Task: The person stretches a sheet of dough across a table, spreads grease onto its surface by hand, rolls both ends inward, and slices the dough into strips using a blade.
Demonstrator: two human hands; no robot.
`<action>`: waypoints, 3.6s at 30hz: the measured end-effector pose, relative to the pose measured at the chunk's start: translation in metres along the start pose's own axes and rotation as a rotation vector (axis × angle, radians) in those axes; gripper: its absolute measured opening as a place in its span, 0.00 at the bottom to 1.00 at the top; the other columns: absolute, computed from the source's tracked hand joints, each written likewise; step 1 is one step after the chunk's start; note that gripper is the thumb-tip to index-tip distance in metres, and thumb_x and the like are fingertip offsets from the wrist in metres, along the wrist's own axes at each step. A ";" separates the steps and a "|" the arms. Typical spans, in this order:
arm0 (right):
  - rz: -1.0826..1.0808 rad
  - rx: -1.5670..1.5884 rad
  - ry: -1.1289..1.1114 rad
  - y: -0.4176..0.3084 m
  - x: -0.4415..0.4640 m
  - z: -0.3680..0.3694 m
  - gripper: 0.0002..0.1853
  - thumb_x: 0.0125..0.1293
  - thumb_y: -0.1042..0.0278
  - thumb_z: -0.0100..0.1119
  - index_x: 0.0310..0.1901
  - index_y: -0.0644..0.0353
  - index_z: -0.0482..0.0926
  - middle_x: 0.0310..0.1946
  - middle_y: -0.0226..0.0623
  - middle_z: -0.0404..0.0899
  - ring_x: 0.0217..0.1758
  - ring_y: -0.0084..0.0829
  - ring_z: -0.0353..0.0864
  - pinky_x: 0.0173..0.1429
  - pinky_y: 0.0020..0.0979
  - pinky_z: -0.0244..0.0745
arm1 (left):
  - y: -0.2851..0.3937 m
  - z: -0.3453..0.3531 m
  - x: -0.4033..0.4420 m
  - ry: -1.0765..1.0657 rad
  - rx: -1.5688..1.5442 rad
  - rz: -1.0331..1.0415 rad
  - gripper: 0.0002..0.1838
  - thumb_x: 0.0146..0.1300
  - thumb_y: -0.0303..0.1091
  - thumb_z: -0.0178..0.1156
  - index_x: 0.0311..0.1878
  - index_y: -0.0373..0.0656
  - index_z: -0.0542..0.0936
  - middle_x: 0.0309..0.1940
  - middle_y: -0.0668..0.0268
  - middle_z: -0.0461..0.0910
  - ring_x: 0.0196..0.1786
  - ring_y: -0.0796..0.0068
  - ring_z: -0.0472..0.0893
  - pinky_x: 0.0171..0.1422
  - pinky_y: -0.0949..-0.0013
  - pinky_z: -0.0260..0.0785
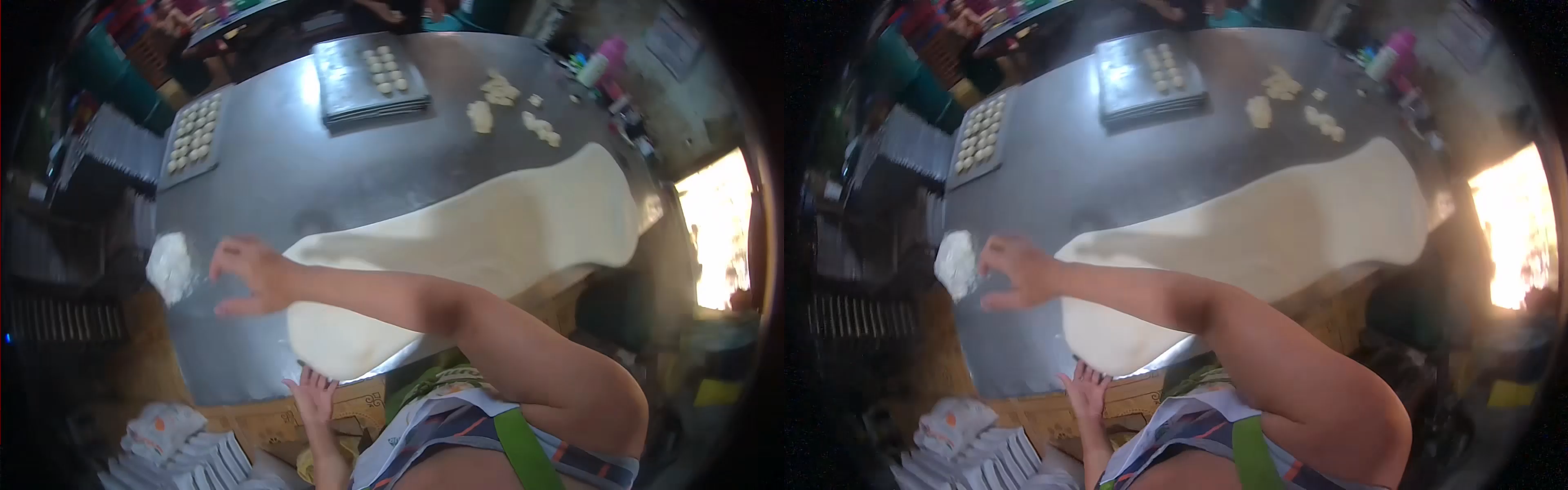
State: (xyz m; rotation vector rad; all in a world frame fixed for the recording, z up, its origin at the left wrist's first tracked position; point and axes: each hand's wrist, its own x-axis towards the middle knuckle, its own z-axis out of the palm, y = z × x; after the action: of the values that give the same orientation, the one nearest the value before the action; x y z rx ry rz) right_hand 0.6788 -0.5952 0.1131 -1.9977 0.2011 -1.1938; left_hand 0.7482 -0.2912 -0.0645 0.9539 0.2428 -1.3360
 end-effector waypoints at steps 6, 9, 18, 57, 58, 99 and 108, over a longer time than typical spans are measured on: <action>0.400 -0.521 -0.104 0.016 -0.203 -0.126 0.13 0.64 0.59 0.63 0.45 0.56 0.79 0.45 0.41 0.77 0.50 0.46 0.76 0.54 0.48 0.71 | 0.008 0.048 0.018 -0.116 1.105 0.284 0.54 0.47 0.18 0.66 0.77 0.41 0.48 0.66 0.47 0.64 0.62 0.56 0.74 0.61 0.54 0.73; 0.701 -0.699 -0.074 -0.016 -0.372 -0.194 0.13 0.64 0.59 0.60 0.45 0.56 0.80 0.39 0.43 0.80 0.44 0.48 0.80 0.49 0.46 0.76 | 0.038 0.054 0.034 -0.271 1.563 0.395 0.46 0.49 0.22 0.70 0.73 0.39 0.61 0.60 0.47 0.72 0.54 0.55 0.80 0.57 0.57 0.75; 1.587 -1.245 1.281 -0.300 -0.611 -0.161 0.10 0.60 0.61 0.63 0.38 0.58 0.82 0.30 0.46 0.82 0.37 0.46 0.83 0.44 0.43 0.78 | -0.039 0.272 0.110 -1.058 2.257 0.355 0.34 0.53 0.31 0.74 0.64 0.34 0.74 0.58 0.43 0.76 0.53 0.42 0.79 0.61 0.55 0.73; 0.614 0.193 1.283 -0.223 -1.047 0.227 0.14 0.68 0.52 0.55 0.42 0.55 0.72 0.35 0.33 0.66 0.37 0.34 0.66 0.43 0.42 0.60 | -0.335 0.311 0.202 -1.961 3.342 1.403 0.25 0.66 0.38 0.51 0.58 0.28 0.76 0.59 0.35 0.73 0.65 0.21 0.64 0.66 0.36 0.64; 0.329 0.304 1.225 -0.221 -1.045 0.226 0.13 0.68 0.53 0.53 0.40 0.55 0.72 0.32 0.32 0.65 0.34 0.33 0.65 0.39 0.42 0.59 | -0.339 0.320 0.178 -2.107 3.458 1.352 0.26 0.64 0.40 0.55 0.58 0.29 0.77 0.59 0.35 0.73 0.65 0.24 0.66 0.65 0.38 0.66; 1.029 -0.743 0.474 -0.094 -0.667 -0.915 0.13 0.60 0.59 0.66 0.40 0.60 0.81 0.36 0.44 0.79 0.42 0.46 0.79 0.48 0.39 0.75 | -0.543 0.436 0.039 -0.222 2.005 0.978 0.25 0.62 0.33 0.66 0.62 0.40 0.75 0.60 0.48 0.73 0.64 0.47 0.71 0.69 0.51 0.64; 1.014 -1.047 0.218 0.031 -0.571 -0.964 0.32 0.51 0.49 0.75 0.52 0.60 0.77 0.52 0.42 0.74 0.60 0.43 0.71 0.62 0.39 0.69 | -0.875 0.635 -0.092 -1.145 1.935 0.992 0.25 0.55 0.40 0.70 0.55 0.44 0.80 0.51 0.56 0.77 0.55 0.49 0.75 0.60 0.51 0.66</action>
State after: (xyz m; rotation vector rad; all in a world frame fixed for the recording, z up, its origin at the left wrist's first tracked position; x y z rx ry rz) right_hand -0.3981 -0.8581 -0.0537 -2.0014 1.9986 -0.6045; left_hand -0.2856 -0.6137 -0.0012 1.1932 -2.4292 -0.5883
